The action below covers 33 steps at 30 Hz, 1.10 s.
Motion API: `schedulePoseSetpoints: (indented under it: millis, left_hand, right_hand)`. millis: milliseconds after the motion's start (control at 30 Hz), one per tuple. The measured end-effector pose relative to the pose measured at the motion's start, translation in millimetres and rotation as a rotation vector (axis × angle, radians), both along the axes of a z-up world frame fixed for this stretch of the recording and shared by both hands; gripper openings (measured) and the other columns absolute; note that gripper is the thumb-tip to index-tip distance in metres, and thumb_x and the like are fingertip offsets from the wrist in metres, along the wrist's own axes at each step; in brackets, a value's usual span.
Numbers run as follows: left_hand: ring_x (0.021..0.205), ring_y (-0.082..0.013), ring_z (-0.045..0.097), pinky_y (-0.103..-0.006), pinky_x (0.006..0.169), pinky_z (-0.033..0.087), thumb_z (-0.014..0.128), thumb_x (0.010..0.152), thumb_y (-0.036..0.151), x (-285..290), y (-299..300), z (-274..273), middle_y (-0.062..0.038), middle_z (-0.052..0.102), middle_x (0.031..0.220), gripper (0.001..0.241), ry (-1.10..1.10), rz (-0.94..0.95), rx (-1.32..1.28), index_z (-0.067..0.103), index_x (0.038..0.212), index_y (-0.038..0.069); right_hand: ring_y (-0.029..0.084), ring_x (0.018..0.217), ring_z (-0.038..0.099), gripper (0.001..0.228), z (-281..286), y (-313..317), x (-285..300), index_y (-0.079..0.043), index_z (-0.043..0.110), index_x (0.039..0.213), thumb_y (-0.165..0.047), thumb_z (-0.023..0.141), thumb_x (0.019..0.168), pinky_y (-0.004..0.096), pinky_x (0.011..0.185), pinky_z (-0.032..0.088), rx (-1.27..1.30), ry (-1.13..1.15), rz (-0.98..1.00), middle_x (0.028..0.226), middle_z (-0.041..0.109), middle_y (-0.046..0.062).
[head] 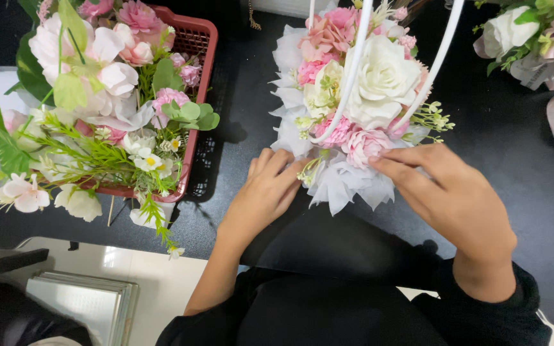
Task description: The person arranges various artificial flowers and greenery into a small white basket with handles, pulling stems from a red plastic container and positioning them into the arrangement by hand.
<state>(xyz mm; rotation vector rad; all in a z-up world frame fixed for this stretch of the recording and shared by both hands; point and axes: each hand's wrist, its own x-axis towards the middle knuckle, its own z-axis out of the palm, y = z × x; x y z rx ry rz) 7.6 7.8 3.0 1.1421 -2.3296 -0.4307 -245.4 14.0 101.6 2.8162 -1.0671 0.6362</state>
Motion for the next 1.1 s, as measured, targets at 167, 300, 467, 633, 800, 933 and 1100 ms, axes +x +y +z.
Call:
schedulePoseSetpoints:
  millis: [167, 300, 467, 633, 800, 933, 1100]
  left_hand:
    - [0.085, -0.0298, 0.041, -0.0403, 0.067, 0.038, 0.052, 0.084, -0.001, -4, -2, -6, -0.011, 0.040, 0.095, 0.032, 0.019, -0.016, -0.007, 0.050, 0.115, 0.008]
    - [0.087, -0.0306, 0.041, -0.0421, 0.075, 0.041, 0.050, 0.084, -0.004, -4, -3, -8, -0.013, 0.042, 0.100, 0.031, 0.094, -0.032, 0.014, 0.050, 0.113, 0.006]
    - [0.088, -0.0310, 0.040, -0.0424, 0.073, 0.040, 0.049, 0.084, -0.004, -4, -4, -7, -0.013, 0.044, 0.104, 0.030, 0.105, -0.039, 0.035, 0.051, 0.112, 0.006]
    - [0.089, -0.0314, 0.039, -0.0437, 0.073, 0.039, 0.047, 0.083, -0.005, 1, 3, -6, -0.013, 0.043, 0.101, 0.034, 0.105, -0.052, 0.040, 0.051, 0.115, 0.006]
    - [0.090, -0.0313, 0.039, -0.0418, 0.074, 0.038, 0.048, 0.077, -0.006, 15, 11, -1, -0.013, 0.040, 0.098, 0.038, 0.048, -0.026, 0.080, 0.050, 0.113, 0.005]
    - [0.089, -0.0286, 0.039, -0.0377, 0.086, 0.037, 0.049, 0.087, -0.002, 20, 18, 11, -0.010, 0.045, 0.102, 0.033, 0.152, 0.029, 0.068, 0.051, 0.118, 0.005]
    - [0.096, -0.0277, 0.050, -0.0358, 0.088, 0.037, 0.044, 0.095, 0.010, 29, 19, 17, -0.012, 0.053, 0.104, 0.025, 0.372, 0.036, 0.076, 0.050, 0.118, 0.003]
  right_hand:
    - [0.026, 0.097, 0.059, 0.024, 1, -9, 10, -0.004, 0.062, 0.116, -0.001, 0.057, 0.093, 0.036, 0.089, 0.050, -0.054, 0.071, -0.076, 0.116, 0.061, 0.011]
    - [0.026, 0.102, 0.059, 0.026, 3, -19, 15, -0.001, 0.060, 0.119, -0.002, 0.057, 0.093, 0.037, 0.093, 0.050, -0.126, 0.177, -0.066, 0.118, 0.060, 0.012]
    - [0.027, 0.103, 0.057, 0.029, 3, -18, 11, 0.000, 0.058, 0.120, -0.002, 0.057, 0.092, 0.040, 0.093, 0.048, -0.084, 0.151, -0.027, 0.118, 0.058, 0.013]
    - [0.028, 0.102, 0.057, 0.032, 3, -4, -8, -0.001, 0.055, 0.123, -0.003, 0.061, 0.091, 0.038, 0.092, 0.047, 0.039, -0.041, 0.033, 0.120, 0.057, 0.014]
    - [0.024, 0.099, 0.060, 0.023, -11, 7, -36, -0.004, 0.062, 0.110, -0.005, 0.064, 0.087, 0.036, 0.090, 0.049, 0.128, -0.181, -0.073, 0.109, 0.062, 0.011]
    - [0.023, 0.096, 0.061, 0.019, -24, 9, -46, -0.003, 0.063, 0.107, -0.002, 0.062, 0.088, 0.033, 0.090, 0.049, 0.169, -0.264, -0.138, 0.105, 0.062, 0.012]
    - [0.018, 0.083, 0.066, 0.015, -48, -2, -59, -0.006, 0.067, 0.095, -0.006, 0.062, 0.080, 0.026, 0.079, 0.052, 0.467, -0.524, -0.042, 0.091, 0.067, 0.007]
